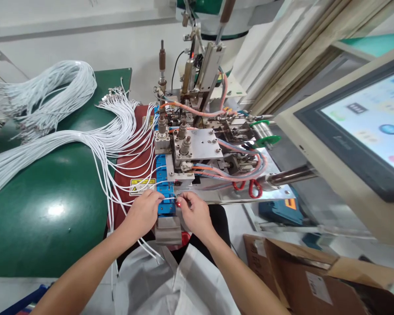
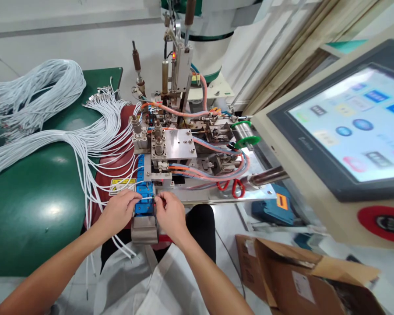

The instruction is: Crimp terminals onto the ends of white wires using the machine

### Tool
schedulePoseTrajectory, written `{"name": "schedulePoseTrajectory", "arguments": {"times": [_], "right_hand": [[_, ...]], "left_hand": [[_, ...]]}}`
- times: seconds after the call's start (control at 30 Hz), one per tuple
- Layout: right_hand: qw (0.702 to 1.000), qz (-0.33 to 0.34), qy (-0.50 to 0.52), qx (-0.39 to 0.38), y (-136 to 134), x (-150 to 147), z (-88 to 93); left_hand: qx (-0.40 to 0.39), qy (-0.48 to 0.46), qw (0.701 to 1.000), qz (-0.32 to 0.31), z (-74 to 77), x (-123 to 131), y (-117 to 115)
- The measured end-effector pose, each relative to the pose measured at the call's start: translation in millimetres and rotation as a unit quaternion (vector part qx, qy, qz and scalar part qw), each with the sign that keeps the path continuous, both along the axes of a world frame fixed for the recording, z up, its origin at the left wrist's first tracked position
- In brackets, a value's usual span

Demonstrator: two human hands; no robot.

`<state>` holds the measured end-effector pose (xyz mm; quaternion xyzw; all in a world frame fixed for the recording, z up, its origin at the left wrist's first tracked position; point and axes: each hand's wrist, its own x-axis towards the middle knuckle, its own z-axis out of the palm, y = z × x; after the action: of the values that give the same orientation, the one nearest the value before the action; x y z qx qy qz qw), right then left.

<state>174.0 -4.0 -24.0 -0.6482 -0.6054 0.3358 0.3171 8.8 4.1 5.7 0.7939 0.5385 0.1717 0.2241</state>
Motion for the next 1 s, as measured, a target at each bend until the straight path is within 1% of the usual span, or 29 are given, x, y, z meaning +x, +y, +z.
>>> {"name": "schedulePoseTrajectory", "arguments": {"times": [0.2,0.43,0.5,0.63,0.7,0.77,0.87,0.93,1.0], "right_hand": [[0.999,0.014,-0.009,-0.049,5.3,2.4,2.5],[0.999,0.015,-0.022,-0.032,3.0,1.1,6.4],[0.998,0.021,-0.027,-0.044,4.1,1.4,7.2],[0.994,0.034,-0.022,-0.097,8.2,3.9,5.8],[0.994,0.046,-0.010,-0.103,9.7,6.2,3.7],[0.994,0.069,0.005,-0.088,10.8,8.4,1.5],[0.993,0.109,0.016,-0.050,12.5,8.9,-2.3],[0.995,0.099,0.009,-0.020,13.3,5.6,-6.3],[0.998,0.061,0.010,0.010,13.0,-0.1,-11.9]], "left_hand": [[-0.015,0.019,1.000,0.014,3.1,2.2,3.0],[-0.031,0.021,0.999,0.007,2.5,0.1,5.6],[-0.042,0.043,0.998,0.015,4.0,0.3,5.7],[-0.060,0.121,0.990,0.038,9.8,4.4,4.2],[-0.059,0.155,0.985,0.047,12.2,6.7,3.0],[-0.058,0.171,0.982,0.050,13.5,8.1,2.2],[-0.061,0.170,0.983,0.043,13.7,8.1,2.4],[-0.064,0.170,0.982,0.041,13.5,7.9,3.0],[-0.065,0.177,0.981,0.040,13.8,8.4,3.2]]}}
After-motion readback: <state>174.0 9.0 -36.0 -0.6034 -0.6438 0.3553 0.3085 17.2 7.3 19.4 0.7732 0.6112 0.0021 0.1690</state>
